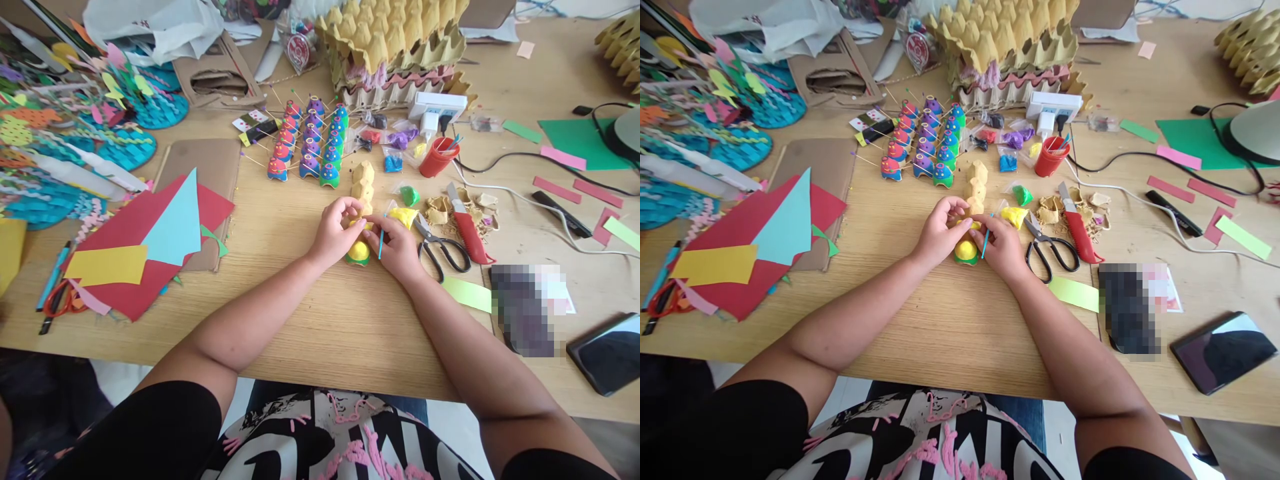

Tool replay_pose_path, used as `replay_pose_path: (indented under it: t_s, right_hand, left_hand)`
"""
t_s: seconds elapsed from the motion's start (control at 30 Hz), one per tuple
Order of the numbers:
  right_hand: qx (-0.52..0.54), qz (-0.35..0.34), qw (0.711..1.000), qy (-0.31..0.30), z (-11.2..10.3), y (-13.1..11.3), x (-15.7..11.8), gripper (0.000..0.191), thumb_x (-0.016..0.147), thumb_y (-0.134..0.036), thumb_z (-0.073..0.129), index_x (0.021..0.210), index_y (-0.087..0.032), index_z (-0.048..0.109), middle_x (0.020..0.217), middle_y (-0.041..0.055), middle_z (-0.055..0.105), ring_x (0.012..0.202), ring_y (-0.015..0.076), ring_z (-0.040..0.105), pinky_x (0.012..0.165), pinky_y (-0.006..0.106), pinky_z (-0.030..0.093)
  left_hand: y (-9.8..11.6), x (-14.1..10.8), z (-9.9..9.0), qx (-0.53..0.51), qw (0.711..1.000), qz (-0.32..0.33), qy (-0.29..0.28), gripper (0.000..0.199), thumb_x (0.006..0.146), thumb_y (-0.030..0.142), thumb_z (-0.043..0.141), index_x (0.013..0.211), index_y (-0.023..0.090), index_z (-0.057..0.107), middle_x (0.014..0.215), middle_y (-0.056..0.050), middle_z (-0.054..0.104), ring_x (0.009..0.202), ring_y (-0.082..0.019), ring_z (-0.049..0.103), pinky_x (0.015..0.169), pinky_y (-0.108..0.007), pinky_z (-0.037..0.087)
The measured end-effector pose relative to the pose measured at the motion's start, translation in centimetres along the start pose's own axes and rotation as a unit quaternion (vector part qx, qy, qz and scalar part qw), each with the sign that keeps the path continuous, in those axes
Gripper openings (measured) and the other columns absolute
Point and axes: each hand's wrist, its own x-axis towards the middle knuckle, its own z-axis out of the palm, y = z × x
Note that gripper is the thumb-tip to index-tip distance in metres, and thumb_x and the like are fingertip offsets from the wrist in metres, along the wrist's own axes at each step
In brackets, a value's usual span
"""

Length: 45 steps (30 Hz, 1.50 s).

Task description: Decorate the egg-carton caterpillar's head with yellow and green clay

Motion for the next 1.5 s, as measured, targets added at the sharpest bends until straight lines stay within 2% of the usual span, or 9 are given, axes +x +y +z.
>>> replay_pose_path:
  t_s: [0.33,0.57,0.7,0.83,1.0,1.17,1.33,1.4,1.5]
  right_hand:
    - [-0.002,-0.002,1.000,-0.004,0.0,0.0,0.0,0.041,0.100,-0.064,0.072,0.110,-0.026,0.084,0.080,0.0024,0.068,0.075,0.0199,0.060,0.078,0.038,0.054]
    - [-0.007,0.005,1.000,-0.004,0.0,0.2,-0.1,0.038,0.099,-0.061,0.074,0.113,-0.027,0.084,0.081,0.0027,0.070,0.076,0.0203,0.061,0.078,0.040,0.056]
    - [-0.005,0.011,1.000,-0.014,0.0,0.3,0.0,0.042,0.096,-0.062,0.078,0.117,-0.027,0.083,0.085,0.0036,0.071,0.076,0.0207,0.061,0.075,0.039,0.055]
    - [-0.033,0.012,0.999,-0.031,-0.1,0.2,0.1,0.041,0.097,-0.060,0.077,0.121,-0.028,0.083,0.086,0.0043,0.071,0.079,0.0224,0.062,0.077,0.040,0.054]
    - [-0.054,0.010,0.998,-0.041,-0.1,0.1,0.3,0.039,0.099,-0.059,0.075,0.119,-0.026,0.084,0.083,0.0036,0.067,0.077,0.0220,0.060,0.078,0.040,0.052]
    - [-0.020,0.009,1.000,0.013,-0.1,0.0,0.1,0.045,0.095,-0.066,0.077,0.116,-0.026,0.083,0.082,0.0024,0.064,0.073,0.0202,0.056,0.073,0.039,0.052]
    - [-0.034,-0.022,0.996,0.078,-0.5,-0.7,-0.1,0.044,0.097,-0.066,0.075,0.122,-0.030,0.080,0.084,0.0035,0.066,0.081,0.0240,0.062,0.082,0.045,0.058]
    - [-0.046,-0.034,0.994,0.092,-0.7,-1.0,-0.2,0.044,0.098,-0.067,0.073,0.124,-0.031,0.079,0.084,0.0038,0.067,0.082,0.0250,0.063,0.083,0.046,0.058]
    - [-0.059,-0.039,0.991,0.111,-0.9,-1.2,-0.2,0.045,0.098,-0.068,0.073,0.124,-0.031,0.078,0.084,0.0046,0.069,0.082,0.0259,0.064,0.084,0.047,0.059]
  left_hand:
    - [0.1,-0.1,0.0,-0.030,0.999,-0.018,-0.001,0.023,0.086,0.019,0.074,0.108,0.024,0.068,0.106,-0.003,0.068,0.107,-0.020,0.061,0.107,-0.036,0.046]
    - [0.4,0.0,0.0,-0.102,0.994,-0.035,-0.004,0.012,0.094,0.032,0.070,0.103,0.024,0.068,0.098,-0.003,0.067,0.095,-0.017,0.061,0.093,-0.032,0.050]
    - [0.2,0.1,0.1,-0.138,0.990,-0.038,0.001,0.023,0.099,0.047,0.069,0.102,0.024,0.068,0.096,-0.003,0.069,0.092,-0.017,0.062,0.086,-0.030,0.052]
    - [0.0,0.1,0.3,-0.133,0.991,-0.027,-0.005,0.036,0.098,0.060,0.070,0.102,0.024,0.068,0.099,-0.003,0.071,0.094,-0.018,0.065,0.088,-0.031,0.053]
    - [0.1,0.1,0.3,-0.132,0.991,-0.024,-0.013,0.037,0.097,0.061,0.070,0.103,0.024,0.069,0.099,-0.003,0.070,0.094,-0.018,0.065,0.089,-0.032,0.052]
    - [0.5,0.0,0.1,-0.134,0.990,-0.037,0.011,0.030,0.099,0.054,0.070,0.102,0.025,0.068,0.100,-0.003,0.070,0.097,-0.018,0.064,0.091,-0.031,0.052]
    - [0.8,0.3,0.0,-0.127,0.988,-0.076,0.043,0.032,0.100,0.056,0.070,0.102,0.025,0.061,0.104,-0.002,0.067,0.104,-0.016,0.064,0.099,-0.029,0.053]
    - [1.0,0.3,0.1,-0.154,0.982,-0.110,0.027,0.038,0.099,0.060,0.071,0.105,0.025,0.057,0.104,-0.002,0.066,0.102,-0.015,0.066,0.096,-0.029,0.055]
    - [1.6,0.2,0.3,-0.235,0.957,-0.164,-0.036,0.047,0.096,0.066,0.074,0.115,0.027,0.056,0.109,-0.003,0.072,0.101,-0.017,0.072,0.090,-0.032,0.059]
